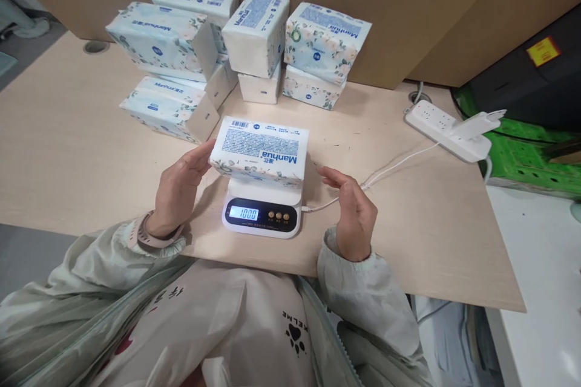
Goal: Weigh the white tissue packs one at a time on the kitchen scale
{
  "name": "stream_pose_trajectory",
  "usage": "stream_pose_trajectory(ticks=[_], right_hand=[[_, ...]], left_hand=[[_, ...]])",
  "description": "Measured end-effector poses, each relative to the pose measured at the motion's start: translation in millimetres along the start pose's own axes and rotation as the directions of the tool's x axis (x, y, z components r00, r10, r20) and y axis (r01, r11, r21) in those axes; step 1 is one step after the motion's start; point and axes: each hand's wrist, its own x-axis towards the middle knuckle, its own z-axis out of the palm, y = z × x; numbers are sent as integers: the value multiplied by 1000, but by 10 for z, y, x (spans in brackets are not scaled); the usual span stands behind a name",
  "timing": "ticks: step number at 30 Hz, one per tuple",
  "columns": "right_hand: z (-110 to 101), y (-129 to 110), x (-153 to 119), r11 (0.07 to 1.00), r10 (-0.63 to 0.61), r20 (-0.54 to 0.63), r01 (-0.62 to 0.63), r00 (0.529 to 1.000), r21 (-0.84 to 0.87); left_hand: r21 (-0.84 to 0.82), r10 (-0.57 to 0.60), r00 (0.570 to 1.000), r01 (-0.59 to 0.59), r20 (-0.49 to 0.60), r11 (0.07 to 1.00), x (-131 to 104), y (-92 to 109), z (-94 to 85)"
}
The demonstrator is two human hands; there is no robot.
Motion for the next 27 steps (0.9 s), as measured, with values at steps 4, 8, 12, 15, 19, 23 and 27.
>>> stream_pose_trajectory(ticks=[4,8,12,15,19,23,27], right_hand=[[-59,0,-7,1000,-15,59,16,998,-15],[-106,7,2,1000,-11,93,10,996,19],[-111,4,8,1000,-12,97,10,995,24],[-111,15,3,1000,-12,108,10,994,17],[-88,80,16,1000,-28,188,29,982,0],[-16,90,94,990,-40,494,101,868,-97],[132,-135,222,971,-85,698,217,711,-103]], left_hand=[[7,15,1000,-15,7,1000,8,-5,6],[16,27,999,-27,23,1000,17,-17,-5],[13,27,999,-27,47,1000,24,-22,-13],[1,26,998,-26,56,1000,27,-27,-11],[-5,31,995,-30,99,1000,33,-41,8],[12,-30,980,28,196,1000,24,-53,53],[14,81,974,-85,213,996,76,-6,28]])
